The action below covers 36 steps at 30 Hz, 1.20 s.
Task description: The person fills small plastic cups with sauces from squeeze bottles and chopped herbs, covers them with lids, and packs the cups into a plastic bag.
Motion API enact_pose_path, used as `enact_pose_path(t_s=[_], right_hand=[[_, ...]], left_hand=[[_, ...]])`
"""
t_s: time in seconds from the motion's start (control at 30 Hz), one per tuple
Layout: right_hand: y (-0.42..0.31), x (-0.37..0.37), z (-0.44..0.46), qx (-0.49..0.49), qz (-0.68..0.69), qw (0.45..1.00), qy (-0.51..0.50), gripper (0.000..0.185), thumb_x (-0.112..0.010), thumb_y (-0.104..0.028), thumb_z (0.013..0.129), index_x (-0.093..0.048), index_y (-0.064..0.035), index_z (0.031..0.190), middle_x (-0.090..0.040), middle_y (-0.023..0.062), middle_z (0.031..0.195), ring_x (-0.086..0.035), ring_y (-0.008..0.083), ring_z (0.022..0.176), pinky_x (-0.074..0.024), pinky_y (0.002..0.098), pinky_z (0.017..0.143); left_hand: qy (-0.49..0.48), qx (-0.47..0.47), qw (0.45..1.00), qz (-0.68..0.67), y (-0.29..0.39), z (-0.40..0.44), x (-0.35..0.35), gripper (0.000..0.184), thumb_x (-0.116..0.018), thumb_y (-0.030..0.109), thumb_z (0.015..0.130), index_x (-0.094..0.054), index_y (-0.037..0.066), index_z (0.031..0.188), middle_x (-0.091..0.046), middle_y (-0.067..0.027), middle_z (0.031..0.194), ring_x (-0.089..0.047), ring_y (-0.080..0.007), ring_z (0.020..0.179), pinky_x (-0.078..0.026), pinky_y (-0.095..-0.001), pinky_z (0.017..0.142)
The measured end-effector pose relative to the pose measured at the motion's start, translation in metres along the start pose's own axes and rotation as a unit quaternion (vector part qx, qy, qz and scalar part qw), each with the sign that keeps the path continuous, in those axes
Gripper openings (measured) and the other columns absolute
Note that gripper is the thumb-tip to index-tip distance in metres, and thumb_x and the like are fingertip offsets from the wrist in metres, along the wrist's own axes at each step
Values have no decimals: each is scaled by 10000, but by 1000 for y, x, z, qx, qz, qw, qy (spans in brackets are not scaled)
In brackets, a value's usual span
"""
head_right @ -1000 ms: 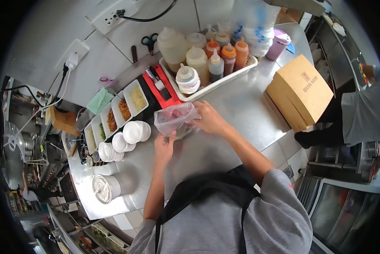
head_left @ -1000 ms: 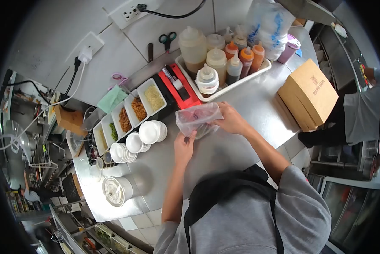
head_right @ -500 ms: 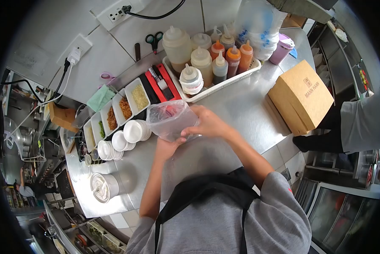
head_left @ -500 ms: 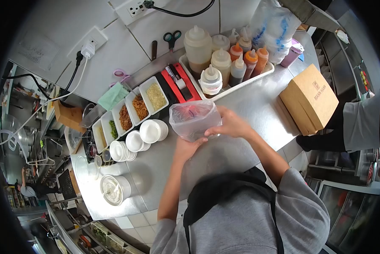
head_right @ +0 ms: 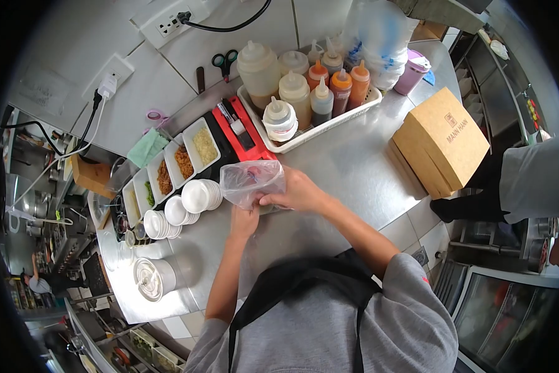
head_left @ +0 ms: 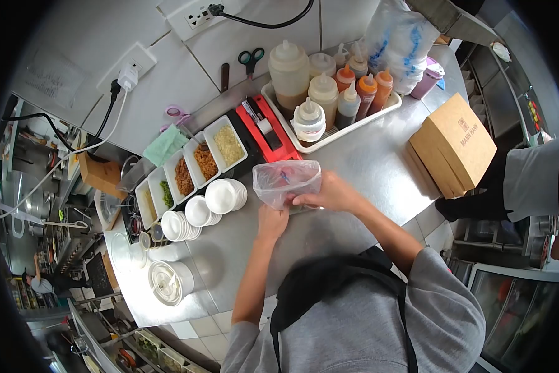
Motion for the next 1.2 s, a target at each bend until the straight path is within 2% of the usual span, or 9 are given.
enact_pose_path(t_s=[0.27, 0.43, 0.6, 0.7, 0.87, 0.93, 0.97, 1.13, 1.2], right_hand=[[-29, -23, 4, 269, -140, 952, 49, 424, -793, -204, 658, -580, -59, 994, -530, 126, 1177, -473, 287, 1140, -375, 370, 971], [11, -60, 6, 211, -170, 956, 116, 265, -727, -193, 701, -558, -52, 848, -561, 129, 926, -529, 327, 936, -414, 398, 826], [1, -60, -13, 140, -48, 958, 246, 188, -630, -79, 725, -496, -67, 855, -505, 97, 734, -530, 232, 744, -393, 368, 661], [-7, -45, -12, 74, 307, 914, 255, 187, -631, -89, 812, -451, -52, 846, -520, 78, 779, -522, 158, 717, -413, 274, 646], [-89, -15, -46, 349, -80, 913, 198, 256, -616, -97, 808, -512, -60, 1039, -545, 63, 889, -537, 160, 895, -453, 315, 789], [-116, -39, -72, 553, -400, 731, 25, 300, -606, -121, 788, -518, -68, 1070, -548, 73, 990, -526, 202, 1030, -434, 365, 909], [-97, -53, -72, 510, -543, 667, -25, 358, -578, -157, 760, -523, -86, 1107, -508, 97, 1175, -442, 253, 1184, -333, 433, 1036], [4, -13, -41, 194, -758, 613, -109, 414, -523, -229, 829, -522, -84, 1216, -631, 122, 966, -573, 271, 973, -448, 373, 855], [19, -7, -47, 153, -686, 684, -197, 303, -514, -291, 863, -582, -88, 1078, -639, 75, 831, -600, 231, 858, -453, 350, 759]], left_hand=[[9, -53, 978, -201, 17, 13, -11, 481, -711, 222, 702, -530, 71, 1122, -562, -132, 1102, -545, -325, 1014, -442, -415, 830], [82, -182, 979, 44, 7, 18, -44, 425, -697, 215, 703, -553, 58, 1070, -554, -137, 1055, -541, -338, 976, -420, -424, 835], [41, -102, 974, 197, 66, 15, -30, 410, -675, 166, 721, -527, 40, 1082, -544, -124, 1088, -536, -297, 1008, -397, -412, 882], [64, -71, 987, 128, 31, 2, -46, 270, -603, 184, 789, -552, 60, 1023, -589, -107, 988, -573, -278, 921, -440, -389, 794], [51, -144, 986, 59, 24, 2, -46, 253, -628, 201, 756, -571, 64, 962, -602, -108, 937, -577, -284, 890, -440, -389, 774], [-6, -218, 970, 104, 35, -2, -39, 277, -658, 202, 724, -573, 61, 947, -597, -111, 938, -569, -289, 897, -428, -394, 789], [-21, -242, 964, 112, 35, 1, -41, 289, -673, 203, 708, -574, 59, 939, -594, -113, 939, -565, -292, 901, -422, -396, 796], [-30, -242, 961, 131, 57, 16, -33, 322, -730, 186, 621, -563, 64, 868, -592, -87, 893, -566, -270, 898, -402, -382, 811], [-64, -226, 966, 110, 54, 16, -31, 335, -731, 172, 615, -560, 66, 882, -597, -77, 906, -572, -265, 920, -398, -371, 823]])
Point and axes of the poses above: each hand's wrist, its own z-axis towards the middle knuckle, its own x-axis out of the back of the hand, y = z × x, the point moved 5 cm from there along z, towards the middle knuckle
